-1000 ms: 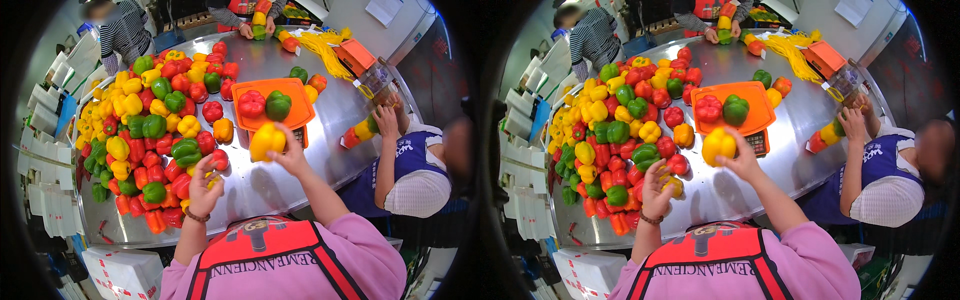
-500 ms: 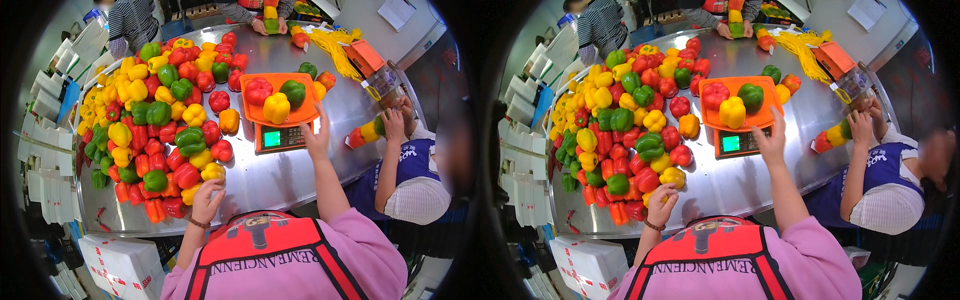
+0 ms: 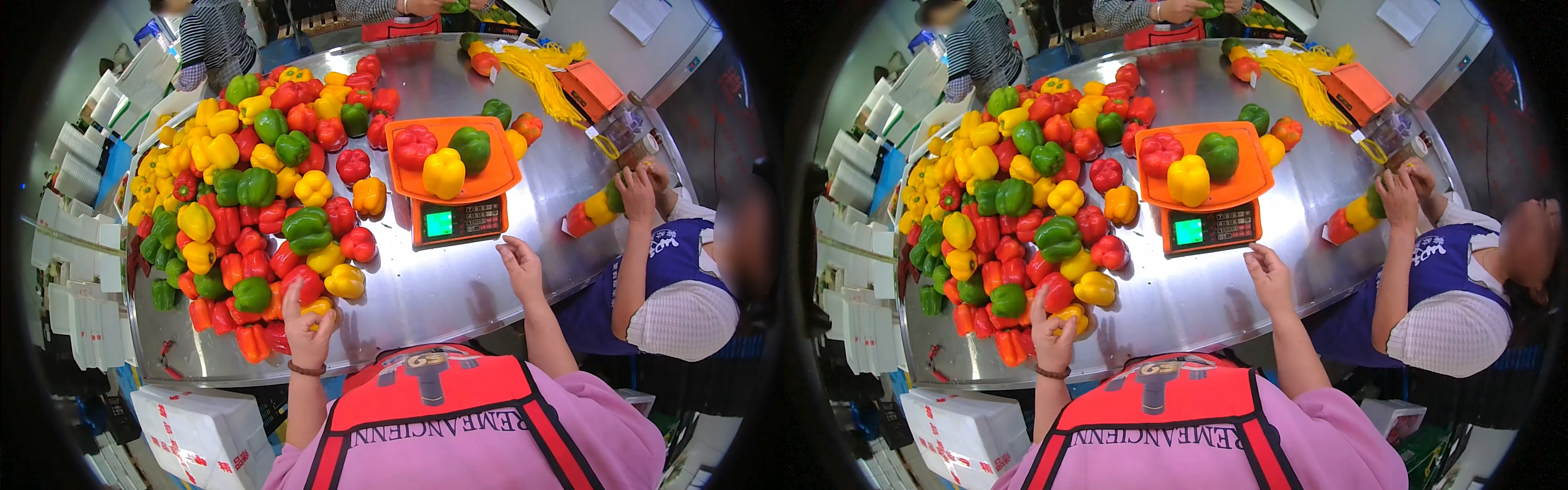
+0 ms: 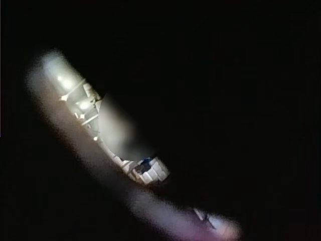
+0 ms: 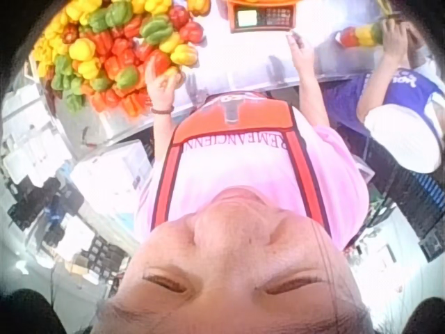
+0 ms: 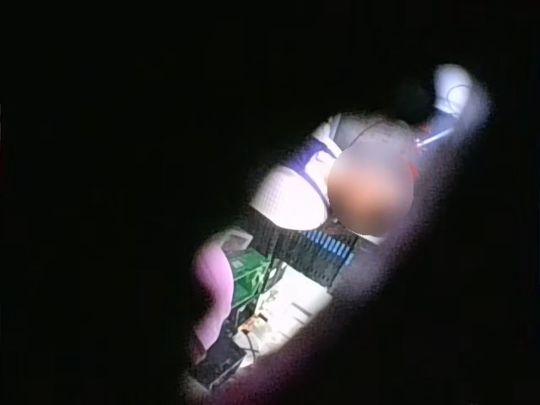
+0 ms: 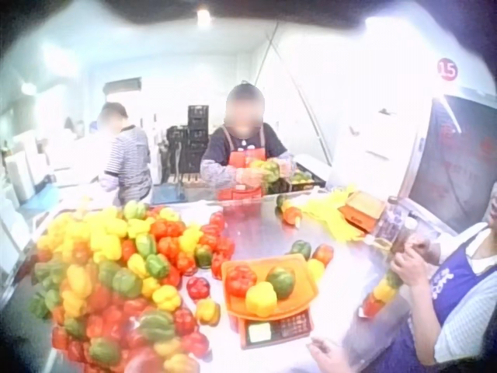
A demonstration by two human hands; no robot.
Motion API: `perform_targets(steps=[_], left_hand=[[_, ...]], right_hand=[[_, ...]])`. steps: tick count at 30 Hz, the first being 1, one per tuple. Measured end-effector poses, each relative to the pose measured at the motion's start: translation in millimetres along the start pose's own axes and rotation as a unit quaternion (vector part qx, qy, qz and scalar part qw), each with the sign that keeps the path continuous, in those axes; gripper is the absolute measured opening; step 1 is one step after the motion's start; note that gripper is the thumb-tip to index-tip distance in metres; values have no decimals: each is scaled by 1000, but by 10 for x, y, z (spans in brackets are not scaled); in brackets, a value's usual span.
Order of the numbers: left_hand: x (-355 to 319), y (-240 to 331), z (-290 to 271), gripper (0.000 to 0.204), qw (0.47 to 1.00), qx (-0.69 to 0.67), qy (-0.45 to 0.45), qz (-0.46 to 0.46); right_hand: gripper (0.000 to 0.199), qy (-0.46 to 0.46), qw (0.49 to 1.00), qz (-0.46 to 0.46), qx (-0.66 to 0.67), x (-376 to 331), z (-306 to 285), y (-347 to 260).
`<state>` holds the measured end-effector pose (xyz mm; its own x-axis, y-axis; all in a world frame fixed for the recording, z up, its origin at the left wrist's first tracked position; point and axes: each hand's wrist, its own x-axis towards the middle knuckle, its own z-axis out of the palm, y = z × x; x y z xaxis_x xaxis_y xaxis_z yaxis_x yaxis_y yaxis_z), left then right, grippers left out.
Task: The person picks red, green, and yellow bell peppers from a large pile on a metal table and places them onto a digital scale. The person repeatedly weighs small groups of peppers and then removes them from the scale, continuing to sort through the pile.
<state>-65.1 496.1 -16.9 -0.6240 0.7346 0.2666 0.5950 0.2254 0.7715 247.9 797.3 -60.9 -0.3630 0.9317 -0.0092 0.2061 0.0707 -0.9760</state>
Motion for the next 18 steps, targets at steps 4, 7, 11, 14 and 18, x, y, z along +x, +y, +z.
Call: perform_targets(steps=[4, 7, 11, 14, 18], left_hand=[[35, 163, -150, 104, 990, 137, -35, -4], [-10, 183, -180, 104, 993, 117, -19, -13], [-114, 136, -119, 92, 997, 74, 1, -30], [-178, 58, -51, 88, 998, 51, -6, -44], [-231, 32, -43, 84, 998, 41, -5, -47]], right_hand=[[34, -29, 999, -42, 6, 108, 131, -91], [30, -5, 994, -104, -17, 349, 290, -419], [21, -87, 994, -57, -34, 643, 463, -723], [31, -186, 963, -132, -144, 792, 750, -593], [38, -133, 955, -183, -194, 917, 1005, -629]])
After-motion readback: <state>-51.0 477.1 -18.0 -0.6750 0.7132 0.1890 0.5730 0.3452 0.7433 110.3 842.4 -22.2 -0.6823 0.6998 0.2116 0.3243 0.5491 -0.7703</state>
